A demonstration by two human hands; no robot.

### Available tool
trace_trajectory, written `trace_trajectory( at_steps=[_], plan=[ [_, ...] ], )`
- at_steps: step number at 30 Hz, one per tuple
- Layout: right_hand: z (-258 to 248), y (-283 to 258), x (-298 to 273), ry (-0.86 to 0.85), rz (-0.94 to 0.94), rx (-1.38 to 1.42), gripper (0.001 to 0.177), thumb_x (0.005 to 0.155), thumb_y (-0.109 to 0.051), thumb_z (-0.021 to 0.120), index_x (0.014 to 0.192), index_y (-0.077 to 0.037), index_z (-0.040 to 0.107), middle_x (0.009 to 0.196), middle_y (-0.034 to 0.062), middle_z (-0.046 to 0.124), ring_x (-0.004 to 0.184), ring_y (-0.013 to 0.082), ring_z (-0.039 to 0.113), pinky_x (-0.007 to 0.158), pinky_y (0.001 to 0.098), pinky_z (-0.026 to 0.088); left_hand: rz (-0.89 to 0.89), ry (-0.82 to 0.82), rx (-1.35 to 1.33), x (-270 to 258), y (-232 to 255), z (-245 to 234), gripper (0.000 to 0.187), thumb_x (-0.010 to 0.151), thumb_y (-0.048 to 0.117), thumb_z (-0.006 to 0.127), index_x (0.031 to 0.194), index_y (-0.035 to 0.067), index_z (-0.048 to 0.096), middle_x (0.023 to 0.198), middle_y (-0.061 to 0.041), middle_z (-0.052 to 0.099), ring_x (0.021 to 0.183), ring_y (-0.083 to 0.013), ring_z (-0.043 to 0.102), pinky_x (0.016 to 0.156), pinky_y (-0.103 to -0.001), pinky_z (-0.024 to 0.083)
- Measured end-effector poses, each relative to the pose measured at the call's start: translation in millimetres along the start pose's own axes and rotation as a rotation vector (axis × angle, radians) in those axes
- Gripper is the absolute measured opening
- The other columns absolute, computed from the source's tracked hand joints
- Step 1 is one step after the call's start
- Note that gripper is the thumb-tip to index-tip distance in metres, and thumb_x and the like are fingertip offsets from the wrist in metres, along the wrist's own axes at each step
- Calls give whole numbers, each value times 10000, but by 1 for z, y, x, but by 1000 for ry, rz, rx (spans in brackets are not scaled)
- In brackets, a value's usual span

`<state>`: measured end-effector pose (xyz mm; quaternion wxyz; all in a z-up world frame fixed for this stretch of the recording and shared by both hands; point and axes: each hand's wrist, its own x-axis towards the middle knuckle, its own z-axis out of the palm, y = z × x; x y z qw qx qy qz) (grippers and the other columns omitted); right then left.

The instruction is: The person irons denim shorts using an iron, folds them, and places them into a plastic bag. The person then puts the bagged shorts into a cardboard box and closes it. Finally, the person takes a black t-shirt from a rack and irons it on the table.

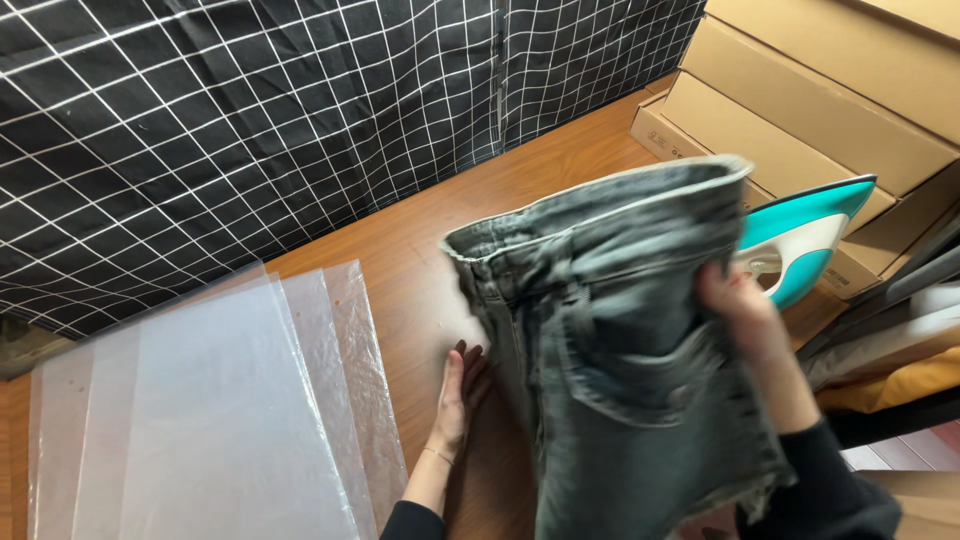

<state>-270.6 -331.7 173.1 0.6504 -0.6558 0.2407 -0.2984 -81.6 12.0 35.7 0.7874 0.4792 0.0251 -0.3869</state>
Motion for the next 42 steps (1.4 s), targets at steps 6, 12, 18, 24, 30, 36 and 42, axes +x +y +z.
trace_trajectory(
  at_steps=[6,12,18,24,30,36,42],
  plan=[
    [30,-91,24,-31,84,136,491,1029,-347,628,1478,-150,599,1331,17,705,1186,180,691,1025,317,565,526,141,506,-7,33,-30,360,1004,408,685,1133,81,761,1072,-27,782,987,-115,647,951,-317,520],
    [16,32,84,-145,-116,-730,274,990,-233,747,1190,-56,809,1208,47,818,1093,125,729,1029,292,541,392,241,608,-14,33,-52,277,963,307,789,950,107,598,907,-39,709,882,-131,633,858,-310,505],
    [68,107,-34,-165,-149,-1042,447,860,-399,737,1236,-170,814,1309,42,802,1257,271,717,1110,469,511,182,458,795,-31,16,-50,348,948,447,719,1047,121,650,990,-39,777,954,-196,720,912,-363,520],
    [97,94,-97,-425,395,-1269,726,970,-659,600,1631,-590,309,1846,-11,-89,1693,386,-139,1182,865,68,137,547,865,-21,3,-59,377,903,459,741,1063,132,646,935,-48,799,912,-250,745,886,-395,525],
    [49,129,-7,-512,165,-1361,713,925,-567,749,1564,-619,438,1834,71,47,1688,406,13,1158,865,131,70,280,1025,-36,-18,-55,542,807,529,804,1208,176,711,1130,-40,865,947,-213,793,865,-355,585],
    [49,149,-6,-143,-360,-1328,671,741,-21,738,1324,-353,743,1635,189,483,1543,441,409,1200,780,277,-352,-346,975,-101,22,-12,79,1004,166,726,932,135,719,834,-26,847,711,-108,832,612,-177,577],
    [62,127,-132,-264,-313,-881,605,753,-457,948,1324,-351,778,1704,78,433,1619,358,320,1225,779,115,469,-15,1387,-69,41,-66,288,859,214,714,1144,253,721,1175,29,738,1152,-208,638,987,-412,541]
  ],
)
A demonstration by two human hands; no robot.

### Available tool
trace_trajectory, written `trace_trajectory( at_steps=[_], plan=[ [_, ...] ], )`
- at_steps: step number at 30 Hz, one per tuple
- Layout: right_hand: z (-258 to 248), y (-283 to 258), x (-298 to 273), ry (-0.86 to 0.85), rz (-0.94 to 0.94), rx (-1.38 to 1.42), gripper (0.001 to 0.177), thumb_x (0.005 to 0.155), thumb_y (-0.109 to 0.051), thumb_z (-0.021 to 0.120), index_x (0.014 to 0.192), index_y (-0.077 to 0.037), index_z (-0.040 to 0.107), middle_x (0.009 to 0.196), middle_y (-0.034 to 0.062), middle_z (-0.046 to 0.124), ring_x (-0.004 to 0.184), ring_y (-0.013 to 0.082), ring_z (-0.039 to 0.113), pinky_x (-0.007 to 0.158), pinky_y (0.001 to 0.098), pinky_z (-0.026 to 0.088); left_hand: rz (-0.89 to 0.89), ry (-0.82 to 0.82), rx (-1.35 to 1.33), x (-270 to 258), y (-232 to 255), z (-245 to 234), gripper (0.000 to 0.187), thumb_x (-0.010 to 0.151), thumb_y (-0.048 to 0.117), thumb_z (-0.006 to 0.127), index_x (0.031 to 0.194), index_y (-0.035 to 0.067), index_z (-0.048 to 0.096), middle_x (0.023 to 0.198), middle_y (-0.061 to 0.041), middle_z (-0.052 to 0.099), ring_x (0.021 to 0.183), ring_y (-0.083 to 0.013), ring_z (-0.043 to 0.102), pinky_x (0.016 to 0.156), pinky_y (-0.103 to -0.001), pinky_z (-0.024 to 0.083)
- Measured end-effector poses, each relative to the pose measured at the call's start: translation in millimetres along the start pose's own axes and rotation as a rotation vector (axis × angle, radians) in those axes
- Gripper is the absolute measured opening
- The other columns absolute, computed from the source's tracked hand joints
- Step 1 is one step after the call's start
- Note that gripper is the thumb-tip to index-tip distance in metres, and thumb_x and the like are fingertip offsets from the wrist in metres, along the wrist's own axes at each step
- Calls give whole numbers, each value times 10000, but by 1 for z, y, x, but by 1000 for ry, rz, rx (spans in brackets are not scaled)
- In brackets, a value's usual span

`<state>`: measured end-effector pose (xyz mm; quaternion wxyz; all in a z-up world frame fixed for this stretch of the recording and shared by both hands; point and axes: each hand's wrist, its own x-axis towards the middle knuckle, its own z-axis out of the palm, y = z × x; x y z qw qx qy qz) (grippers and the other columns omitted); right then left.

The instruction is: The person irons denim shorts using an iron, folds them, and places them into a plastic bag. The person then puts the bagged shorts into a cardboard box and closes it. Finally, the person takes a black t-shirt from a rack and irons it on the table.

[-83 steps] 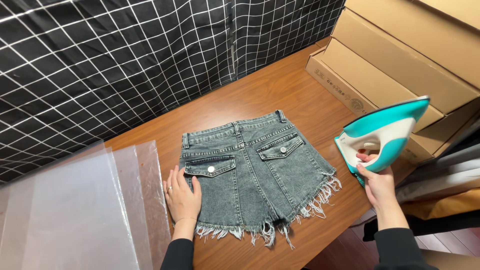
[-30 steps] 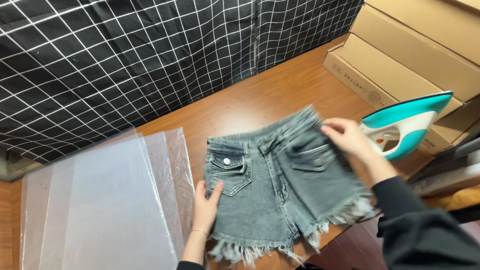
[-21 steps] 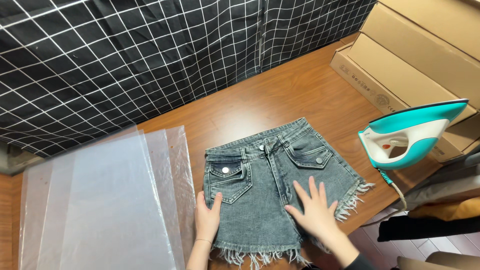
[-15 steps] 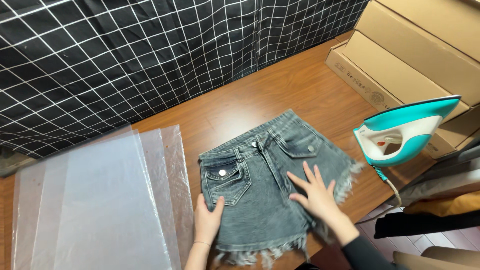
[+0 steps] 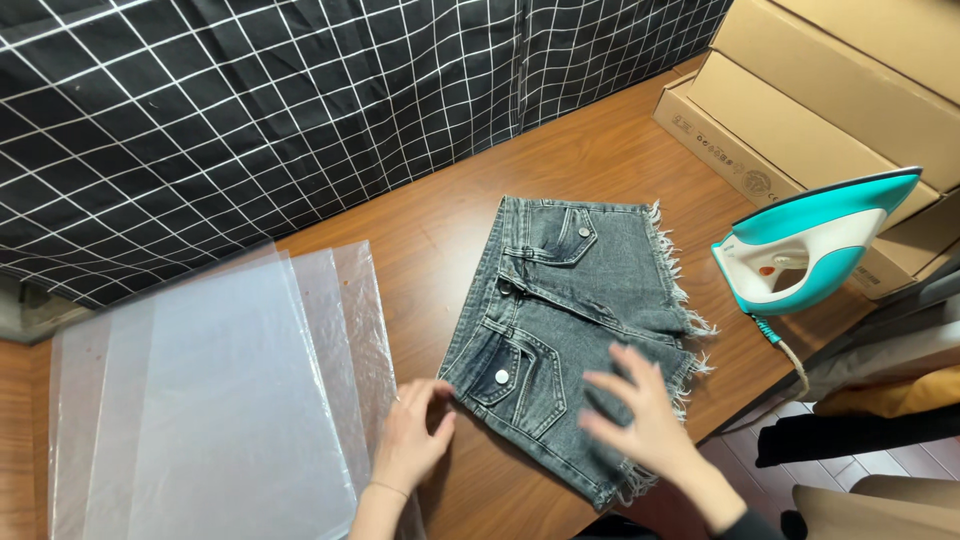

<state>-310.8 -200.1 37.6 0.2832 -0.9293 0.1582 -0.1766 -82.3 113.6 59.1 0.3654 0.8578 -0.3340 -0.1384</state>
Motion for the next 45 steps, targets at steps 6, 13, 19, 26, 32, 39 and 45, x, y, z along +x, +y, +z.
trace_trajectory(
  at_steps=[6,13,19,26,32,39,45],
  plan=[
    [-27,-61,-22,-632,68,-288,1391,718,-802,1055,1728,-409,182,1829,34,-117,1656,384,-189,1224,739,-57,322,123,300,25,-12,17,521,811,62,724,1309,209,676,1403,-110,537,1316,-304,568,1131,-557,431],
    [-8,-71,-6,-558,172,-294,1277,696,-817,955,1693,-428,260,1832,7,-37,1667,406,-107,1216,783,17,439,139,306,60,-30,35,534,783,86,726,1301,215,705,1525,-30,638,1449,-262,558,1205,-560,374],
    [22,-50,-16,-369,181,-300,1041,663,-493,885,1594,-372,436,1810,45,121,1661,450,-16,1185,832,70,398,92,329,62,-23,22,334,850,155,707,1159,268,766,1268,14,772,1157,-260,692,926,-452,544],
    [-36,-30,1,-293,243,9,394,628,-85,768,1002,-188,836,1339,49,797,1354,364,647,1111,634,523,244,-225,225,25,34,-43,143,875,385,727,934,255,718,1062,-4,735,1159,-250,678,1003,-432,527],
    [-74,28,-16,-464,444,537,404,529,34,871,924,-15,942,864,93,874,866,227,724,806,410,625,-39,-515,-159,3,76,-99,302,843,417,803,716,157,715,564,-2,642,707,-181,593,730,-358,507],
    [-69,-67,44,-278,631,903,292,830,-60,867,1098,50,827,862,225,827,744,302,807,652,482,667,-303,-305,-175,20,28,-85,479,917,612,744,859,143,824,850,-133,808,947,-310,739,881,-410,556],
    [-2,9,50,-340,651,449,405,735,-271,993,1093,-119,877,964,114,837,924,247,745,896,421,579,-427,-223,-28,0,-26,-32,526,928,739,662,934,241,832,1011,-160,832,1146,-403,747,956,-473,588]
  ],
)
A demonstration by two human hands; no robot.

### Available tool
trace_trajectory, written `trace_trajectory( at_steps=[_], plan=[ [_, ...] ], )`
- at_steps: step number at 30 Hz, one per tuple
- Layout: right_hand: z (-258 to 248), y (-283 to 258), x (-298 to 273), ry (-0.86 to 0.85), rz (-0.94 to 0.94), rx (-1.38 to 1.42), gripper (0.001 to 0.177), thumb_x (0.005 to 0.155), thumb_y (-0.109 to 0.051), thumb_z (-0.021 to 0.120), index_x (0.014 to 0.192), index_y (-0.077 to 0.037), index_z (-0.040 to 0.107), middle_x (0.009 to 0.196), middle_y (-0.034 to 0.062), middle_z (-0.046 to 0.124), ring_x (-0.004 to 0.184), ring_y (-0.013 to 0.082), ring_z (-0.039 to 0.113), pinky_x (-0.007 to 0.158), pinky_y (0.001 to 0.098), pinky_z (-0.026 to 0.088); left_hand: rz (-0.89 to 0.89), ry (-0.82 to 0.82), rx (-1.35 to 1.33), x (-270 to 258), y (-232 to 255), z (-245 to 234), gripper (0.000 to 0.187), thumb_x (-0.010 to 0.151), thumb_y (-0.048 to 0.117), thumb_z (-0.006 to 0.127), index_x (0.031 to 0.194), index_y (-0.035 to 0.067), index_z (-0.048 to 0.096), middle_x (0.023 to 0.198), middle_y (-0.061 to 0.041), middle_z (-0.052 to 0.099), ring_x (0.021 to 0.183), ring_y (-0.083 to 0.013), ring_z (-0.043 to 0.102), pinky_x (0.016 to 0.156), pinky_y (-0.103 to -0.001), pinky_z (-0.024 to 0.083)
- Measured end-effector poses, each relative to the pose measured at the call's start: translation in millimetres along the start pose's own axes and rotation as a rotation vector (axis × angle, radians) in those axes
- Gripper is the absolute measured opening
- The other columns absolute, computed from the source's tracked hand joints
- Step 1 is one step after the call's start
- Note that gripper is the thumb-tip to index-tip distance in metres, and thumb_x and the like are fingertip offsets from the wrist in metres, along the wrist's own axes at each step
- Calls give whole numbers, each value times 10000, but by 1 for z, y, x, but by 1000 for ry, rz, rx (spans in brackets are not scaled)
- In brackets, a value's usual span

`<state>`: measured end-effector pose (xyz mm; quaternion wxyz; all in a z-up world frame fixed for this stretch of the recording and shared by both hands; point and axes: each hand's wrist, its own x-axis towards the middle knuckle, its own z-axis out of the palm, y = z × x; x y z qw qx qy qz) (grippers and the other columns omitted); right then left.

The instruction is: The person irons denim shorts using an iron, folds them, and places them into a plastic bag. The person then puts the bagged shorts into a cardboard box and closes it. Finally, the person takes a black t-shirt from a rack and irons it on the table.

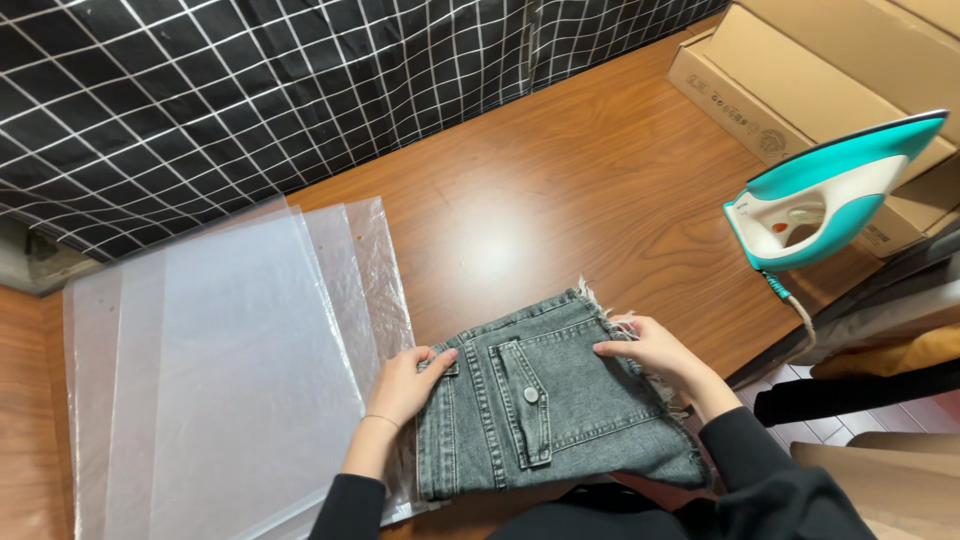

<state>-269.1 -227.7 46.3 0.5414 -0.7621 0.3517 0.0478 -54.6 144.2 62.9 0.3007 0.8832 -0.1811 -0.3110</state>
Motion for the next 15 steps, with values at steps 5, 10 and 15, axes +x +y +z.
trace_trajectory(
  at_steps=[5,10,15],
  plan=[
    [15,-22,-9,15,-75,-111,399,836,-380,920,1156,-170,808,1019,74,809,987,228,711,946,411,559,49,103,-13,14,-18,20,581,1023,765,496,977,264,786,1029,-157,826,1160,-388,743,975,-485,589],
    [22,-47,-5,63,-118,-365,432,948,-515,774,1286,-255,706,1117,192,797,1121,419,746,986,531,569,-22,182,-73,-4,17,12,599,1042,755,498,1124,198,702,1311,-175,768,1294,-373,696,1073,-501,571],
    [31,-33,7,149,-51,-496,397,960,-524,716,1279,-293,663,1085,208,807,1134,446,742,982,535,588,391,631,380,-42,84,34,698,979,644,678,1396,94,572,1554,-271,504,1475,-501,424,1148,-725,356]
  ],
)
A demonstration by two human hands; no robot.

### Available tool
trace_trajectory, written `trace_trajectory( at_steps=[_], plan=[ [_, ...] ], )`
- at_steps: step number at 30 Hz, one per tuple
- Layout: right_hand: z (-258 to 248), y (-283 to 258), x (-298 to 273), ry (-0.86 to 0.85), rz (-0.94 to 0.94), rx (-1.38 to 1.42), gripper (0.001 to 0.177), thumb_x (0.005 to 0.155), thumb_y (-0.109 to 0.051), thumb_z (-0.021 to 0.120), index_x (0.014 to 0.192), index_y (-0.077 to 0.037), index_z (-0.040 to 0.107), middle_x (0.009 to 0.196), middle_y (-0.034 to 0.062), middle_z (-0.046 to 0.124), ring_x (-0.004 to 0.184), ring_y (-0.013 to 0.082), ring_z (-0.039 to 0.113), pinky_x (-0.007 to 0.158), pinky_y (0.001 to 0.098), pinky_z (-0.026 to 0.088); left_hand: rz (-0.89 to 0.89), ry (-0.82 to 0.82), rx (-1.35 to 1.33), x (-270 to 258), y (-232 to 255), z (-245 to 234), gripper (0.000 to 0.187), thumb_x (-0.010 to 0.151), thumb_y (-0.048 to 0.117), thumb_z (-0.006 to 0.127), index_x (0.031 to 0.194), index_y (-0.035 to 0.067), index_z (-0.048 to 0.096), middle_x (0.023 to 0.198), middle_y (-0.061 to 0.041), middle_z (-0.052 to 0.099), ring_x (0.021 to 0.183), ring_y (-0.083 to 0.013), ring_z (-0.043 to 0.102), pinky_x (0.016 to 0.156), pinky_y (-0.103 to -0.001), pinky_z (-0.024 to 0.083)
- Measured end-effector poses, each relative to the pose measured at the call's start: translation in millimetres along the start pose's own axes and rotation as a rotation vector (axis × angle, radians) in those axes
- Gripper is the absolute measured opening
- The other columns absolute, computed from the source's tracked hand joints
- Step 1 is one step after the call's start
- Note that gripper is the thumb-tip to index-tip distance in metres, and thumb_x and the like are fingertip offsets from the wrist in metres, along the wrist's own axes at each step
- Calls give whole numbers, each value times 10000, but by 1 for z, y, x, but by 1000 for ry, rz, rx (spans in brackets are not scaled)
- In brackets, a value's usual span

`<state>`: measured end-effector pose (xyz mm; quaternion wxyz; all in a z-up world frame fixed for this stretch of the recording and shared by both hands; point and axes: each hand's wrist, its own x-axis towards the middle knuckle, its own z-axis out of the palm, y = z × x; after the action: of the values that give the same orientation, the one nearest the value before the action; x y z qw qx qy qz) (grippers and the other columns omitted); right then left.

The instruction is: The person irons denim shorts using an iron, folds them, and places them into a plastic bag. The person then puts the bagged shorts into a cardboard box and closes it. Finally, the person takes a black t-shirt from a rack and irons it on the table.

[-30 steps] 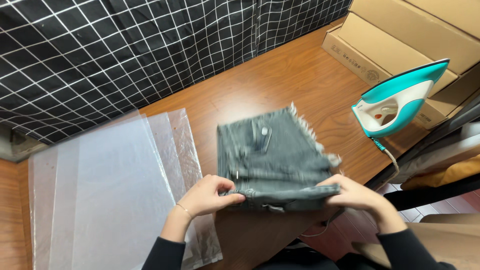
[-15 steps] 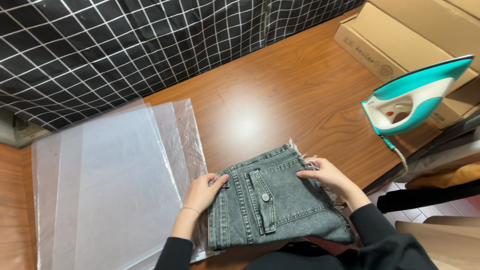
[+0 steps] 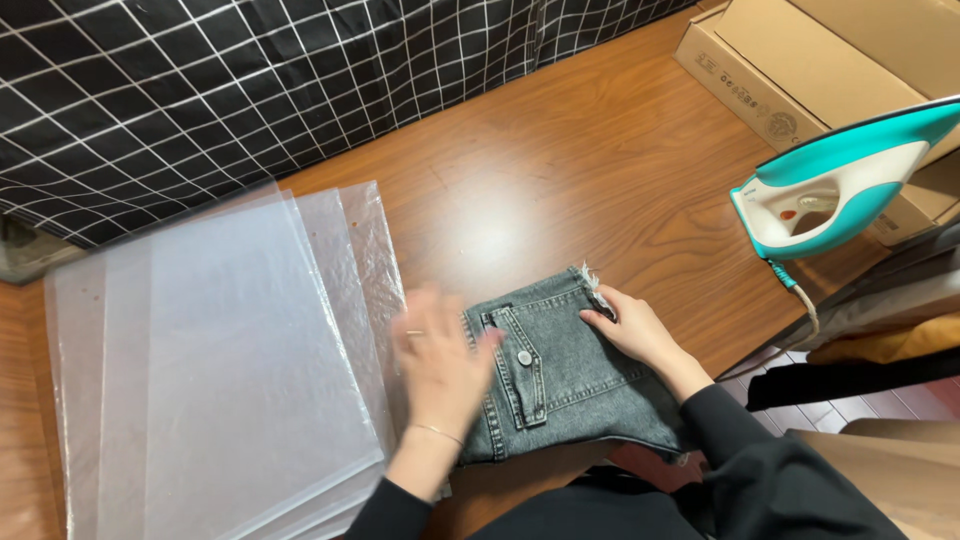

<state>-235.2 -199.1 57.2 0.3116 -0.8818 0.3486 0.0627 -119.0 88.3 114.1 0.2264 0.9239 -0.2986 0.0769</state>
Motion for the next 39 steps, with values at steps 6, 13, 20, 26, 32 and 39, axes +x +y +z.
trace_trajectory(
  at_steps=[6,13,20,26,32,39],
  plan=[
    [-8,9,12,271,-37,-84,387,951,-517,685,1261,-288,641,1069,141,809,1063,477,722,837,562,531,626,-140,-20,-64,35,69,901,884,795,550,1540,178,584,1738,-215,342,1619,-399,268,1215,-789,131],
    [-32,-34,-63,511,-796,-125,464,915,-351,825,1328,-185,692,1322,141,648,1177,338,634,1058,469,484,844,-114,-70,30,-17,87,765,984,788,382,1529,302,611,1703,-89,442,1622,-372,289,1225,-824,98],
    [4,2,-103,1,-762,-208,1025,849,-532,850,1672,-159,366,1720,83,421,1582,326,382,1254,549,279,973,74,-38,56,-33,82,482,966,563,725,1361,288,720,1563,-32,627,1528,-259,491,1234,-774,215],
    [4,32,-119,-65,-744,-100,948,755,-186,776,1640,-170,439,1739,60,410,1631,315,310,1266,625,216,939,-52,-253,-23,6,72,534,981,247,681,1485,81,619,1609,-141,579,1521,-299,517,1266,-700,225],
    [-6,45,-95,9,-737,7,560,743,-128,729,1301,-168,761,1457,35,724,1367,240,659,1249,530,363,785,-22,-290,-46,28,80,322,980,369,740,1145,93,740,1459,-97,698,1481,-268,545,1269,-706,186],
    [-4,64,-36,58,-270,133,165,794,-380,833,921,-277,815,749,10,841,783,221,826,793,422,625,550,52,-364,-49,32,129,358,970,494,713,836,174,621,1172,14,720,1202,-199,655,1273,-632,216]
  ],
)
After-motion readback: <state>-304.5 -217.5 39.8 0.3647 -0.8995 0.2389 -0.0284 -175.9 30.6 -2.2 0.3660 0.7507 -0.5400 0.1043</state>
